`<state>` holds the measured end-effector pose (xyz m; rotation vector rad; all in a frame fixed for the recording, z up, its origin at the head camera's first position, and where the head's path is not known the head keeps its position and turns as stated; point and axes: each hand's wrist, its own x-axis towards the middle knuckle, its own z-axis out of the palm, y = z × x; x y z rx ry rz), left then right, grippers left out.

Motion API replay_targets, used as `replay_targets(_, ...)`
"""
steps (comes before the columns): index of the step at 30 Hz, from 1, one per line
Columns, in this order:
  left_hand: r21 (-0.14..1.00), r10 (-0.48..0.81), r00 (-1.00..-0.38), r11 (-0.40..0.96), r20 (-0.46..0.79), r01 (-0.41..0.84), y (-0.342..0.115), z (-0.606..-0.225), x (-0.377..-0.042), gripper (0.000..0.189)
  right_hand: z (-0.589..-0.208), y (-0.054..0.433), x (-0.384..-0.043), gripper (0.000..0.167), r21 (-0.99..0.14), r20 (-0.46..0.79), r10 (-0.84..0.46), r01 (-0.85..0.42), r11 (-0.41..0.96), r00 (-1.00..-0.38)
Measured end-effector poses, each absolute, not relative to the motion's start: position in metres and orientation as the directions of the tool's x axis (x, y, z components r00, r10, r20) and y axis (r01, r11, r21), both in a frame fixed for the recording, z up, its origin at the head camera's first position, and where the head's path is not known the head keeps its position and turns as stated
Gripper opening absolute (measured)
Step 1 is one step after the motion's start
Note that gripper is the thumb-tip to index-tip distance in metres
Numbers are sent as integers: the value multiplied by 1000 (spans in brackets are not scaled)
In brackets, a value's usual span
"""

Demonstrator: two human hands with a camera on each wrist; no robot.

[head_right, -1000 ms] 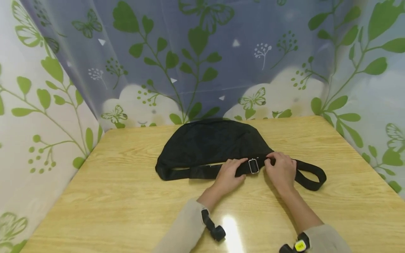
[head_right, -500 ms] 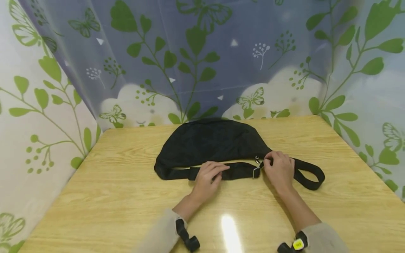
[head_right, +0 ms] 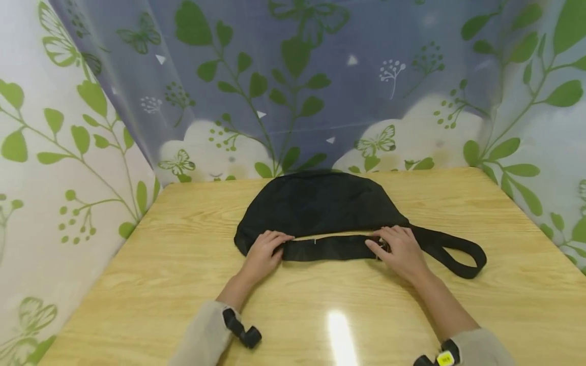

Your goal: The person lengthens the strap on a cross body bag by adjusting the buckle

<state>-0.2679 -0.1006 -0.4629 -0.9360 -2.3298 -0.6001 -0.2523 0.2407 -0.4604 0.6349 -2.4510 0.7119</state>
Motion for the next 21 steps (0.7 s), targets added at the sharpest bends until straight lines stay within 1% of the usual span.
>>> replay_targets(3, 202, 542, -658, 671, 523, 713, -97, -463, -269, 33, -460, 244, -249, 26, -347, 535, -336, -564, 749, -775)
replay_targets(7, 205, 565, -680, 679, 468, 705, -93, -464, -269, 39, -461, 247, -246, 39, -332, 503, -351, -551, 766, -790)
replay_targets(11, 224, 594, -679, 659, 431, 718, -85, -464, -270, 42, -463, 249, -243, 46, -303, 505, -362, -554, 776, -784)
replay_targets(16, 302, 645, -666, 594, 374, 745, -69, -463, -269, 38, -466, 248, -242, 48, -288, 517, -380, -574, 766, -767)
replay_targets(18, 318, 654, -654, 572, 380, 756, -64, -463, -268, 36, -466, 247, -243, 48, -286, 524, -382, -580, 763, -761)
replay_targets(21, 322, 641, -636, 549, 430, 771, -60, -462, -267, 31, -466, 245, -247, 46, -274, 545, -388, -596, 755, -743)
